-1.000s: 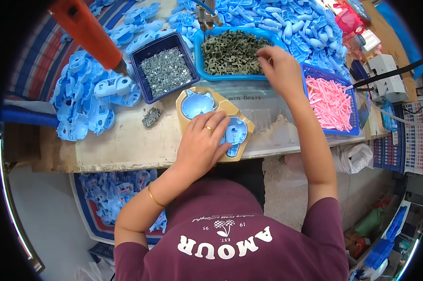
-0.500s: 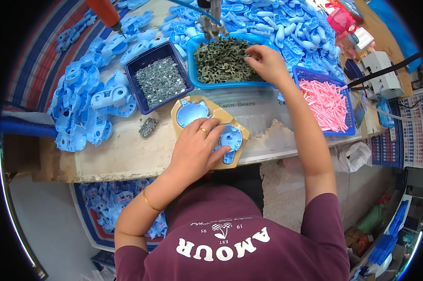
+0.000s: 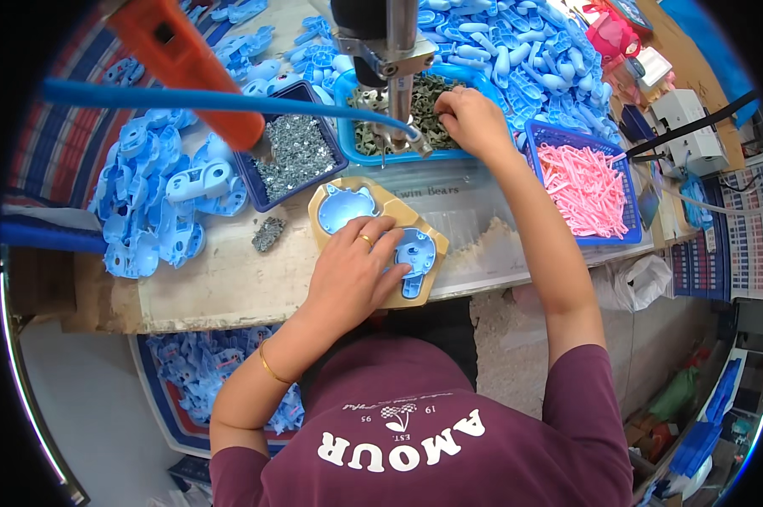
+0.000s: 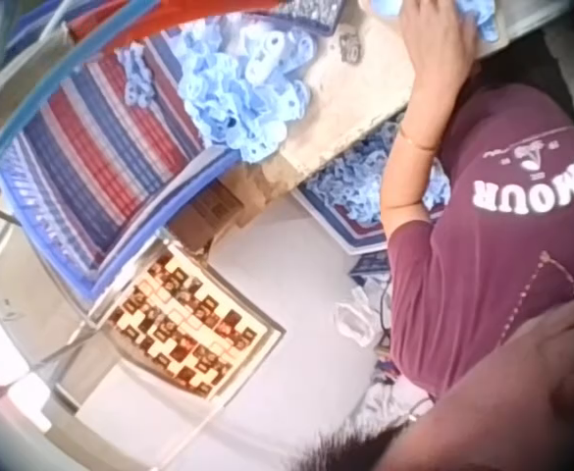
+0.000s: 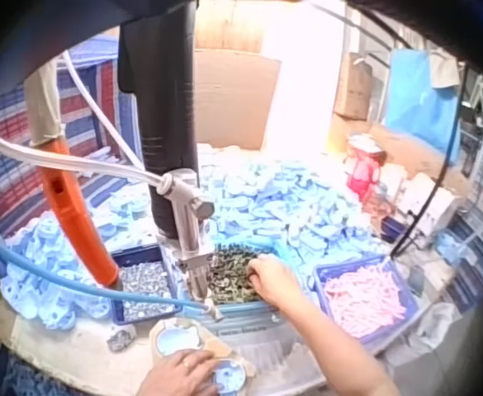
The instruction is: Assembling plastic hippopotamus toys using small pins, plastic components, and pneumatic tools on a factory workbench.
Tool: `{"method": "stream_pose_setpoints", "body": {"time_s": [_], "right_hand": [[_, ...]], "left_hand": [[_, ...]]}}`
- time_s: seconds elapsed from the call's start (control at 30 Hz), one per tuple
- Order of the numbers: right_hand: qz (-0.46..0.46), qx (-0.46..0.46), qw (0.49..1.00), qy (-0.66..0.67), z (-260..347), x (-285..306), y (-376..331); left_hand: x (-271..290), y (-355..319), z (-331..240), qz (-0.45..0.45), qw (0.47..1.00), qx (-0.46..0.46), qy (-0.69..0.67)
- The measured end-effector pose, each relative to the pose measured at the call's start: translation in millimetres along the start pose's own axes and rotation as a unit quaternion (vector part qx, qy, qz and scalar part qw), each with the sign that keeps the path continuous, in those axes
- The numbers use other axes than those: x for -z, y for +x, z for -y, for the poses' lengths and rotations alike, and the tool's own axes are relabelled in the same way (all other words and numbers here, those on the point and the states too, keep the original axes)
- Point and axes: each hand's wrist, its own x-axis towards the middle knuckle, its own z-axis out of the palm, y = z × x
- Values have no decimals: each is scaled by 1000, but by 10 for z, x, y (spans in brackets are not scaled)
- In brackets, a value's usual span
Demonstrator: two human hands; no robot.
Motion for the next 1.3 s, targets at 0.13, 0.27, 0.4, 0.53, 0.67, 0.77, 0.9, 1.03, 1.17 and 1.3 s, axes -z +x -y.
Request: {"method": "stream_pose_setpoints", "body": {"time_s": [0.13, 0.27, 0.4, 0.53, 0.67, 0.77, 0.9, 1.03, 1.17, 1.3], "right_hand": [[8, -74, 990, 116, -41, 198, 18], [50, -79, 986, 140, 89, 485, -30], [106, -18, 967, 231, 464, 753, -277], [178, -66, 941, 279, 837, 771, -533], [245, -109, 896, 355, 1000, 794, -808], [244, -154, 866, 409, 716, 938, -1011], [-33, -260, 961, 89, -360, 1015, -1329], [-46, -254, 954, -150, -973, 970, -1530], [-9, -311, 941, -129, -1247, 1038, -1670], [-37, -245, 967, -57, -1138, 1217, -1694]], "left_hand": [[14, 9, 9, 1, 1000, -5, -3], [31, 57, 41, -3, 1000, -5, -11], [91, 271, -29, -115, 993, 2, -24], [56, 442, -64, -138, 990, -17, -11], [-107, 377, -2, -116, 993, -12, -25], [-116, 269, 56, -128, 991, -22, -43], [-21, 156, 33, -121, 958, 123, -229], [-3, 141, 42, -73, 923, 219, -308], [-7, 124, 69, -63, 890, 238, -385], [27, 60, 96, -59, 819, 289, -493]]}}
